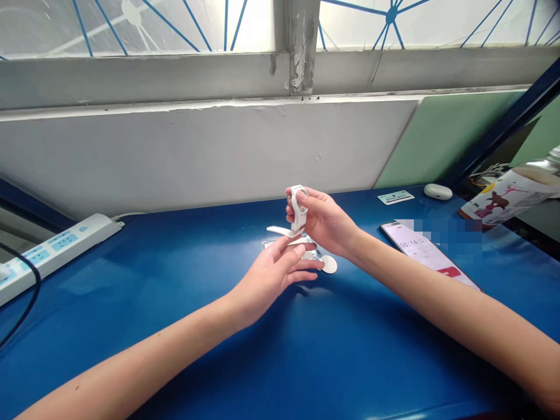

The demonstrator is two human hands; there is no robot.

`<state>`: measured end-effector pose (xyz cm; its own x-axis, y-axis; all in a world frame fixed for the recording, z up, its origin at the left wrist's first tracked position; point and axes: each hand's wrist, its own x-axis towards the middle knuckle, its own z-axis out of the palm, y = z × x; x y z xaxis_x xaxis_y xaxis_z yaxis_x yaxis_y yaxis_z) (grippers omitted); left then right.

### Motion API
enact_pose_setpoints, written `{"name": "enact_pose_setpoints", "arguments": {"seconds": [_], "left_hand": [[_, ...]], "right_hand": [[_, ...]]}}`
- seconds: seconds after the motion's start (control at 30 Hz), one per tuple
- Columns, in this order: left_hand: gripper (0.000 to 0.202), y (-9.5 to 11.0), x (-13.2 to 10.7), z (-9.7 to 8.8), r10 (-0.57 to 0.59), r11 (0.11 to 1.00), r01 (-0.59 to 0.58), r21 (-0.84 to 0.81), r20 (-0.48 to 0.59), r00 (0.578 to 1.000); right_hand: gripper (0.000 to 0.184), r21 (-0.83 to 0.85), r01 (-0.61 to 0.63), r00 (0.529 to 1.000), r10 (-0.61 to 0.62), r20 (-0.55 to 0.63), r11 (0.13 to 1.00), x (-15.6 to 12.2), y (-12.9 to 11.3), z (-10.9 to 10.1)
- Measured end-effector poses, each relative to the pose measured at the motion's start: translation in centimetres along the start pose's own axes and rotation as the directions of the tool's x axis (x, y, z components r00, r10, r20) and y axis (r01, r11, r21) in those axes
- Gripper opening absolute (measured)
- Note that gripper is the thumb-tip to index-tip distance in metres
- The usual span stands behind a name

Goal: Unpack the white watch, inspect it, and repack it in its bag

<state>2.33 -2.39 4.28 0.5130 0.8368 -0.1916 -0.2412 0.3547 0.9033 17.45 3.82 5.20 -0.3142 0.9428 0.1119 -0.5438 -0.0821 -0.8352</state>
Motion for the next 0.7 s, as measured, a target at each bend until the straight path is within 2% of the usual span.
{"name": "enact_pose_setpoints", "arguments": {"seconds": [0.13,0.2,0.27,0.43,0.5,0.63,0.7], "left_hand": [[0.032,0.5,0.5,-0.4,0.035,0.999,-0.034,0.016,-0.059,0.998],[0.029,0.4,0.6,-0.5,0.017,0.999,-0.016,0.041,-0.044,0.999],[0.03,0.2,0.6,-0.6,0.003,0.999,-0.002,0.054,-0.014,1.0],[0.038,0.1,0.6,-0.6,-0.026,0.998,0.024,0.062,0.045,0.999],[0.038,0.2,0.7,-0.7,-0.031,0.997,0.029,0.066,0.042,0.999],[0.035,0.0,1.0,-0.8,-0.033,0.999,0.032,0.033,0.016,0.999],[0.034,0.0,1.0,-0.9,-0.04,0.999,0.04,0.013,0.029,0.999]], "right_hand": [[0.012,-0.228,0.114,0.993,-0.117,0.001,0.967,-0.5,0.4,0.5],[0.01,-0.302,0.159,0.986,-0.169,-0.005,0.94,-0.6,0.5,0.5],[0.009,-0.332,0.161,0.985,-0.171,0.001,0.929,-0.6,0.6,0.5],[0.028,-0.206,0.006,0.998,0.008,0.069,0.978,-0.5,1.1,0.5],[0.033,-0.157,-0.045,0.997,0.055,0.062,0.987,-0.5,1.3,0.6],[0.032,-0.194,-0.11,0.994,0.109,-0.015,0.975,-0.5,1.4,0.5],[0.029,-0.181,-0.116,0.993,0.115,-0.019,0.977,-0.5,1.4,0.4]]}}
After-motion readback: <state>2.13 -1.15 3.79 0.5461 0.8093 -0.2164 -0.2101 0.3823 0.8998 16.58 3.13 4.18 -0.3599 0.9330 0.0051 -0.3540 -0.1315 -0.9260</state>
